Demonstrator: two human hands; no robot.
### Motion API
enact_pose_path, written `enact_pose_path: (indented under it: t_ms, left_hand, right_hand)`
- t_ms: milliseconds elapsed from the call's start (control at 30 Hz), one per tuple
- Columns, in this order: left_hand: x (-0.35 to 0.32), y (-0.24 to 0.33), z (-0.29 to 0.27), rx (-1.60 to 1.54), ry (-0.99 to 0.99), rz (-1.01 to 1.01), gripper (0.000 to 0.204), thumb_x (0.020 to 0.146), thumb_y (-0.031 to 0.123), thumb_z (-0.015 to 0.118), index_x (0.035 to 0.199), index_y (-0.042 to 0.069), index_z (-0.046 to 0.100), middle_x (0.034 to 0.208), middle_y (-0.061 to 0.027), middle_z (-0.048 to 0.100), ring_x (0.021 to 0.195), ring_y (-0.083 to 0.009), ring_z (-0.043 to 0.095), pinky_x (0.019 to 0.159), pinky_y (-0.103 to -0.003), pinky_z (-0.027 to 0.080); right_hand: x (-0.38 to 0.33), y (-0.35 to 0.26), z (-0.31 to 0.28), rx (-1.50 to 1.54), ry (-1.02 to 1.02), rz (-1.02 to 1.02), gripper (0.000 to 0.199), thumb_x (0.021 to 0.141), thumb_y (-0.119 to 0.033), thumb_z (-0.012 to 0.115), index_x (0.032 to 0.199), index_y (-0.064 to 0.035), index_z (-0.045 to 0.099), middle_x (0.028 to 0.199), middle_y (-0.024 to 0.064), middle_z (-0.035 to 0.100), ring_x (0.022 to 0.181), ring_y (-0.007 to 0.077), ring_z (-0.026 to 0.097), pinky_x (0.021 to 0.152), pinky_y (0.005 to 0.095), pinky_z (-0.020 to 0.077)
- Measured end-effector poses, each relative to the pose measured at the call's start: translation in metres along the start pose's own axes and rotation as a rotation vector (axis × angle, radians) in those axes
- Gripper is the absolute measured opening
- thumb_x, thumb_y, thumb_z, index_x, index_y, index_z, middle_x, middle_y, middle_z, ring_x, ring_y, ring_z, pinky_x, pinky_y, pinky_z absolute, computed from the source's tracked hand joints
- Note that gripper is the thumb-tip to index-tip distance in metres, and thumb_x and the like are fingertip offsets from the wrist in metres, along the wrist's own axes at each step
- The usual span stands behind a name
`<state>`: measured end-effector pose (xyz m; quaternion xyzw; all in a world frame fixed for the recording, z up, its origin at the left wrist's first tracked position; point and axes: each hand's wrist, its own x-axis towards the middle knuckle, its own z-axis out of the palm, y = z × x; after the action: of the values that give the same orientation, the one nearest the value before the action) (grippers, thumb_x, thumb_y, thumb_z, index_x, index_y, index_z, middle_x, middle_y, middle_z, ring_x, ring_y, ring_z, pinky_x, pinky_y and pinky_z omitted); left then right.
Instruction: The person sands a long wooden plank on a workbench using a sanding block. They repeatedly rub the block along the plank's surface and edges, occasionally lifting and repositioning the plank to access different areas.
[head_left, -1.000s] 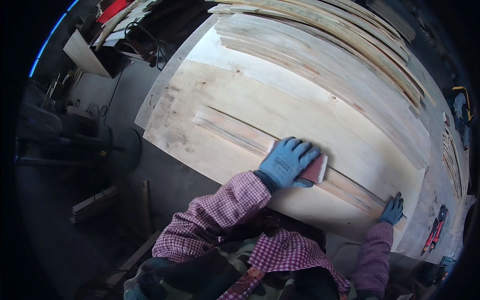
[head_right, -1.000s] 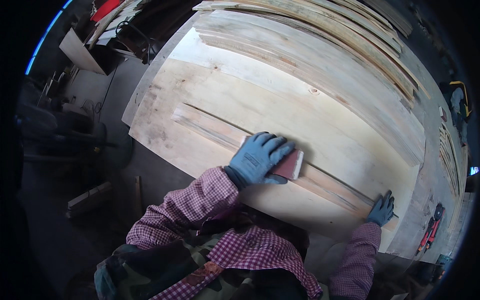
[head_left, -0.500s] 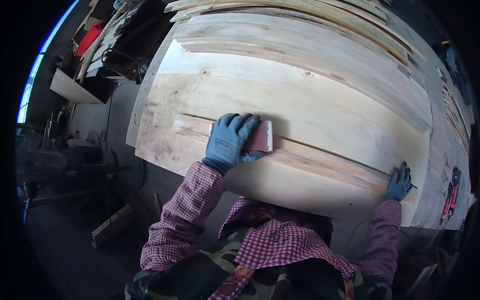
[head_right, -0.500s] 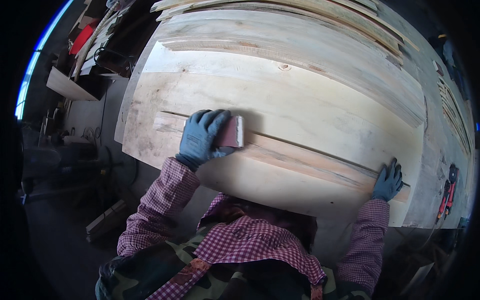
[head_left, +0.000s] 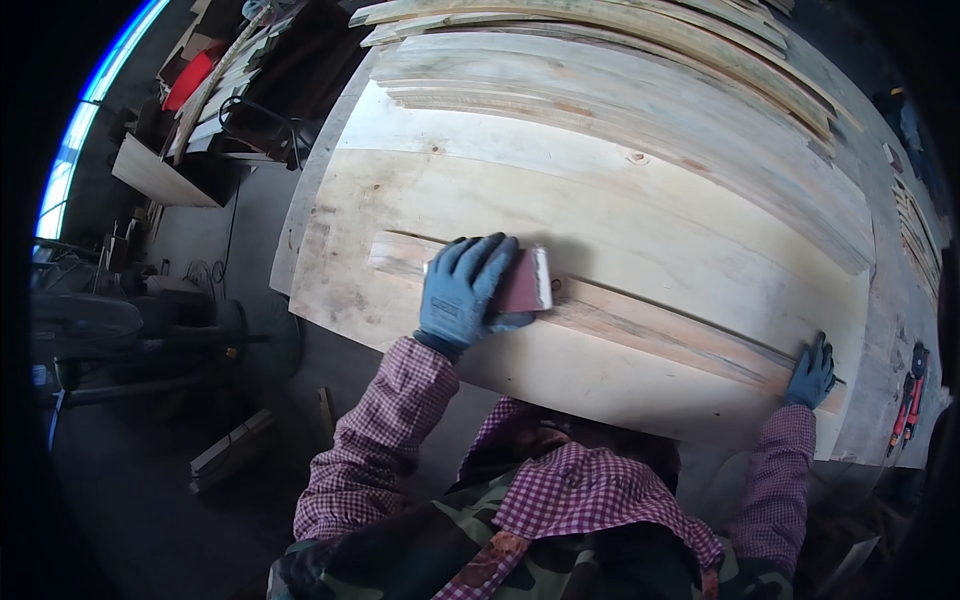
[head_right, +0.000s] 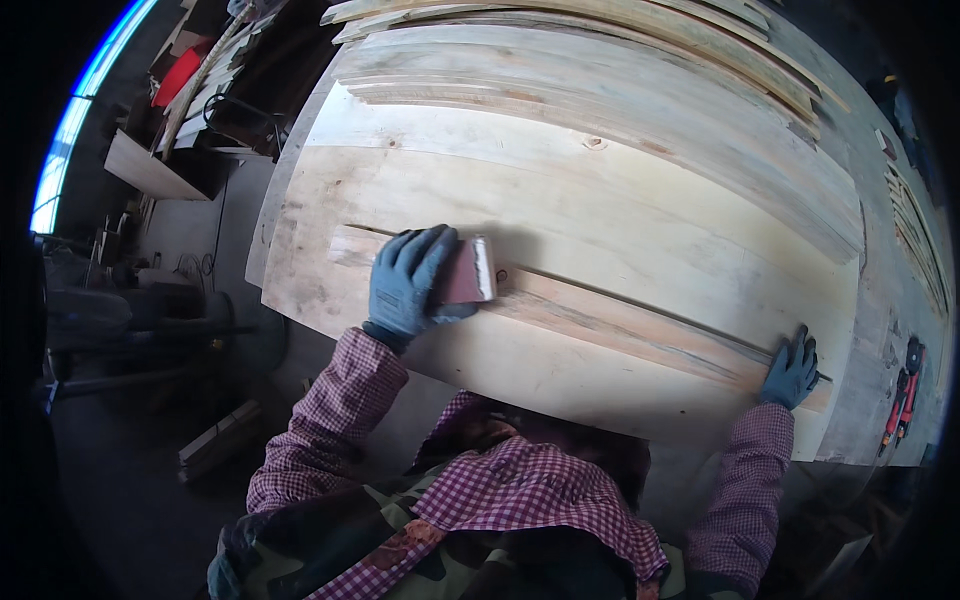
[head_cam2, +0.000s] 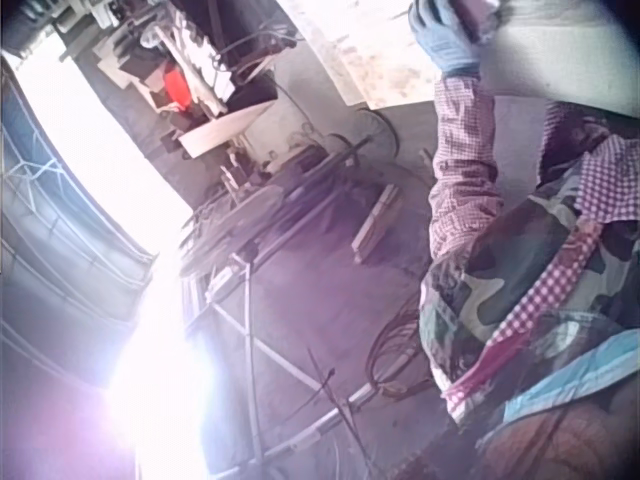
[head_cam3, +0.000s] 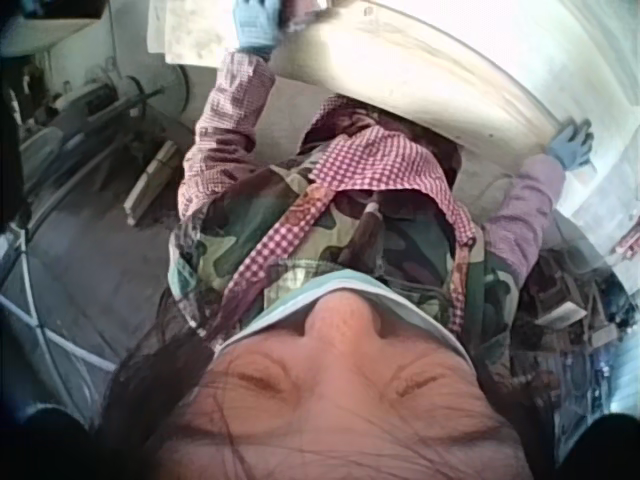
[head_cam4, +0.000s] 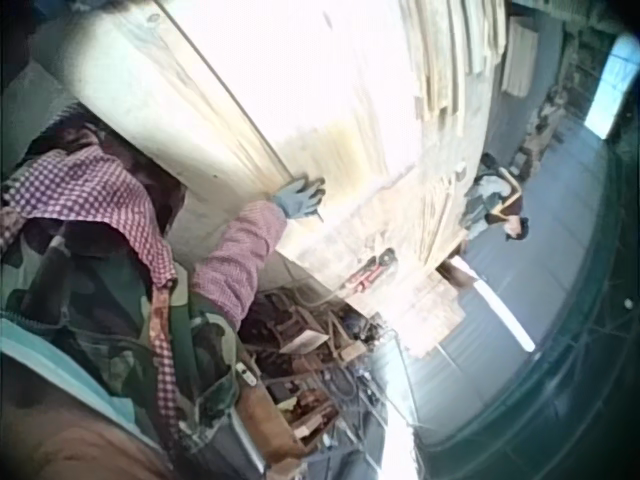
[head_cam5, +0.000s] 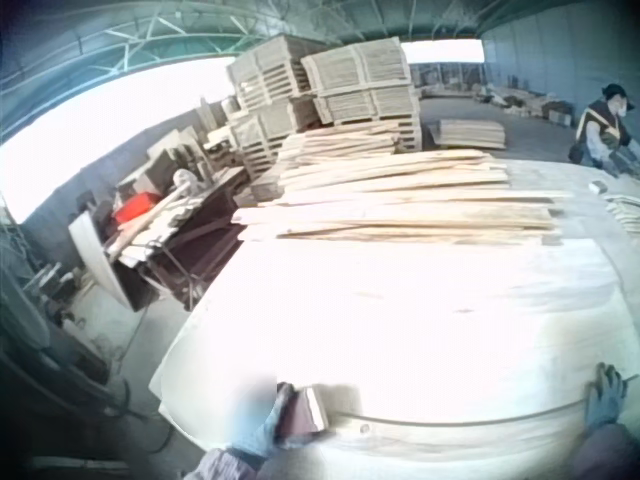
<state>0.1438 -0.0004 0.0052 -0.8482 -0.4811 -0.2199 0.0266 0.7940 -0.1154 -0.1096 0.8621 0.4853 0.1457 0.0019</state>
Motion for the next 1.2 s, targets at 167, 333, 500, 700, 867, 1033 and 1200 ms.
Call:
enact_pose_path:
  t_ms: [167, 333, 500, 700, 867, 1033, 1200]
  left_hand:
    - [-0.039, -0.156, -0.030, 0.380, -0.080, -0.626, 0.079, 0.082, 0.051, 0.073, 0.146, 0.011, 0.047, 0.130, -0.0183, 0.059, 0.111, -0.0380, 0.057, 0.097, -0.048, 0.047]
    - [0.015, -0.046, 0.004, 0.339, -0.092, -0.358, 0.079, 0.081, 0.056, 0.073, 0.142, 0.011, 0.050, 0.129, -0.0172, 0.058, 0.109, -0.0375, 0.056, 0.093, -0.049, 0.047]
    - [0.071, 0.168, 0.066, -0.108, -0.224, 0.072, 0.090, 0.083, 0.058, 0.066, 0.148, 0.003, 0.038, 0.142, -0.0212, 0.045, 0.128, -0.0397, 0.044, 0.112, -0.053, 0.032]
    - [0.082, 0.203, 0.080, -0.769, -0.032, 0.219, 0.081, 0.091, 0.046, 0.061, 0.150, -0.001, 0.032, 0.150, -0.0235, 0.038, 0.139, -0.0414, 0.035, 0.115, -0.052, 0.029]
    - [0.046, 0.031, 0.047, -0.101, 0.075, -0.100, 0.058, 0.094, 0.026, 0.059, 0.144, 0.000, 0.043, 0.140, -0.0219, 0.049, 0.132, -0.0417, 0.042, 0.112, -0.053, 0.032]
    - [0.019, -0.062, 0.045, 0.185, -0.073, -0.235, 0.061, 0.097, 0.031, 0.055, 0.148, 0.002, 0.038, 0.147, -0.0215, 0.044, 0.138, -0.0414, 0.037, 0.118, -0.051, 0.026]
    - [0.013, -0.075, 0.044, 0.148, -0.083, -0.190, 0.060, 0.097, 0.027, 0.055, 0.150, 0.005, 0.037, 0.151, -0.0182, 0.042, 0.139, -0.0387, 0.037, 0.118, -0.049, 0.027]
  right_hand:
    - [-0.006, -0.021, -0.009, 0.017, -0.032, 0.015, 0.057, 0.101, -0.044, 0.046, 0.155, -0.0330, 0.033, 0.156, 0.0111, 0.040, 0.139, 0.0332, 0.040, 0.115, 0.0520, 0.0253]
    - [-0.005, -0.033, -0.029, 0.004, -0.060, 0.052, 0.057, 0.100, -0.048, 0.045, 0.155, -0.0335, 0.034, 0.156, 0.0109, 0.039, 0.140, 0.0319, 0.038, 0.117, 0.0516, 0.0233]
    - [-0.003, -0.029, -0.024, 0.031, -0.042, 0.020, 0.058, 0.099, -0.048, 0.047, 0.154, -0.0342, 0.034, 0.156, 0.0105, 0.039, 0.139, 0.0305, 0.039, 0.116, 0.0522, 0.0232]
    - [-0.010, -0.024, -0.058, 1.034, -0.110, -0.016, 0.062, 0.100, -0.022, 0.052, 0.157, -0.0164, 0.028, 0.159, 0.0090, 0.034, 0.145, 0.0288, 0.033, 0.119, 0.0426, 0.0242]
    - [-0.042, -0.134, -0.168, 0.733, -0.140, -0.604, 0.095, 0.077, -0.028, 0.079, 0.156, -0.0107, 0.028, 0.158, 0.0149, 0.031, 0.147, 0.0359, 0.025, 0.120, 0.0499, 0.0229]
    - [-0.057, -0.248, -0.178, 0.293, -0.158, -0.979, 0.095, 0.073, -0.075, 0.064, 0.152, -0.0295, 0.039, 0.138, 0.0144, 0.046, 0.127, 0.0321, 0.043, 0.112, 0.0552, 0.0290]
    - [-0.099, -0.370, -0.197, 0.451, -0.182, -1.068, 0.086, 0.076, -0.064, 0.067, 0.151, -0.0298, 0.040, 0.134, 0.0118, 0.046, 0.123, 0.0304, 0.044, 0.106, 0.0500, 0.0336]
